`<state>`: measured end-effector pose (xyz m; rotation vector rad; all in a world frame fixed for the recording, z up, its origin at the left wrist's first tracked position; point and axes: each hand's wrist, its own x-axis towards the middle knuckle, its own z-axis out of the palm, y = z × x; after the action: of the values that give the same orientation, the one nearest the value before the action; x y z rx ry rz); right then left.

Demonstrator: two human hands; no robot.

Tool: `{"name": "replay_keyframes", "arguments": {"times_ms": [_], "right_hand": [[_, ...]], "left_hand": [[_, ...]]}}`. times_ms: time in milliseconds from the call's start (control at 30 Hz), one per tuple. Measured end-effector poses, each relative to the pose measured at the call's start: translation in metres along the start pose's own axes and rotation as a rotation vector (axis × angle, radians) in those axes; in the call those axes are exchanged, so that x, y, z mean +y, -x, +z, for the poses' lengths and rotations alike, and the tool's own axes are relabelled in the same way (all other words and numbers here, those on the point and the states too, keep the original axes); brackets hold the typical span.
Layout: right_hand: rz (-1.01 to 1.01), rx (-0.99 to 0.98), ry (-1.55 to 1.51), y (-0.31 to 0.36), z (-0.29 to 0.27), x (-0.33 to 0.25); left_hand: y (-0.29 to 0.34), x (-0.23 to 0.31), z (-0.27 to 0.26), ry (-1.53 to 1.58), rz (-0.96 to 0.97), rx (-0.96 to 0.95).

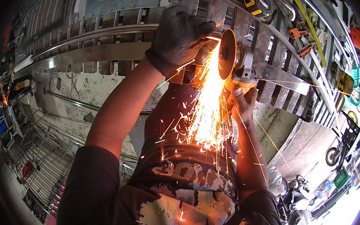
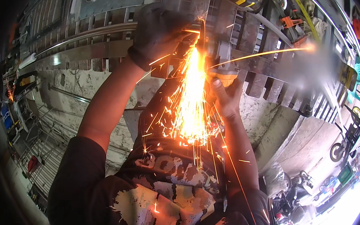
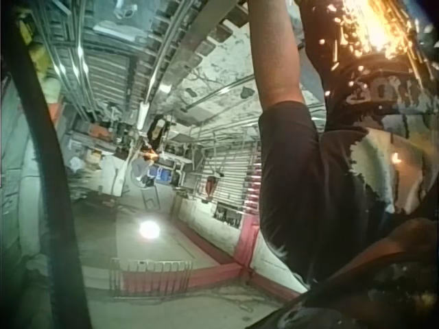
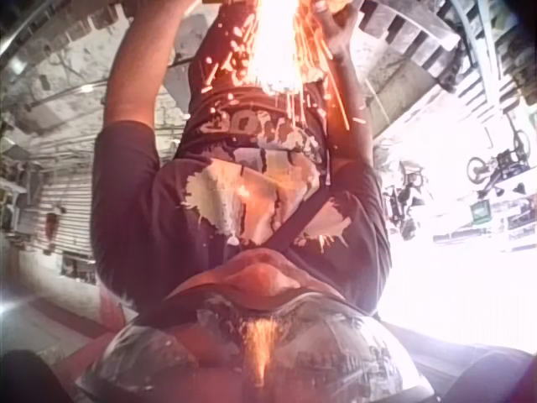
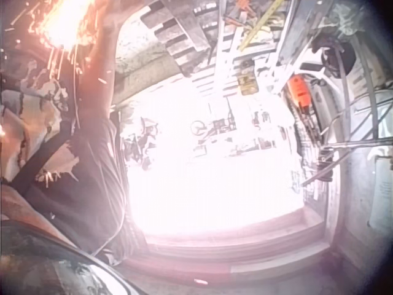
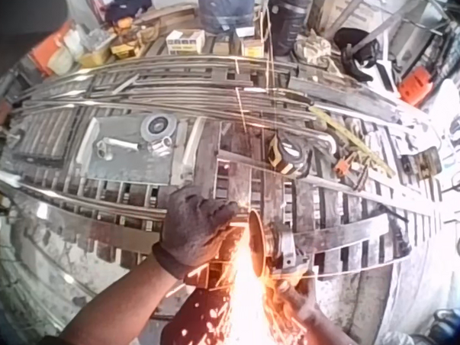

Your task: Measuring, marking, and then cutting a piece of metal tubing using an angle grinder.

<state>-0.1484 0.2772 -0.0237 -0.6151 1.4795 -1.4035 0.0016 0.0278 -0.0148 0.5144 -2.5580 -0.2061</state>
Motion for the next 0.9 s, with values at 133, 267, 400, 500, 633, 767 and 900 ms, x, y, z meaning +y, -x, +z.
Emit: {"name": "replay_keyframes", "arguments": {"times_ms": [133,267,400,500,633,767,900], "right_hand": [[-0.026,0.02,0.018,-0.004,0.004,-0.002],[-0.038,0.104,0.015,-0.005,0.017,-0.009],[-0.009,0.081,0.0,-0.003,0.012,-0.007],[0.037,0.041,-0.029,-0.002,0.007,-0.007],[-0.033,0.068,-0.007,-0.005,0.012,-0.007],[-0.035,0.089,0.028,-0.004,0.013,-0.005],[0.015,-0.024,-0.104,-0.006,0.004,-0.004]], "left_hand": [[0.002,-0.001,0.002,-0.02,0.009,0.026],[0.006,-0.006,0.007,0.003,0.025,0.072],[0.006,-0.007,0.008,-0.014,0.043,0.038],[0.003,0.0,0.0,-0.033,0.039,0.076],[0.006,-0.005,0.005,0.003,0.032,0.043],[0.012,-0.006,0.013,0.034,0.027,0.009],[0.007,0.0,0.003,0.081,0.04,0.035]]}}
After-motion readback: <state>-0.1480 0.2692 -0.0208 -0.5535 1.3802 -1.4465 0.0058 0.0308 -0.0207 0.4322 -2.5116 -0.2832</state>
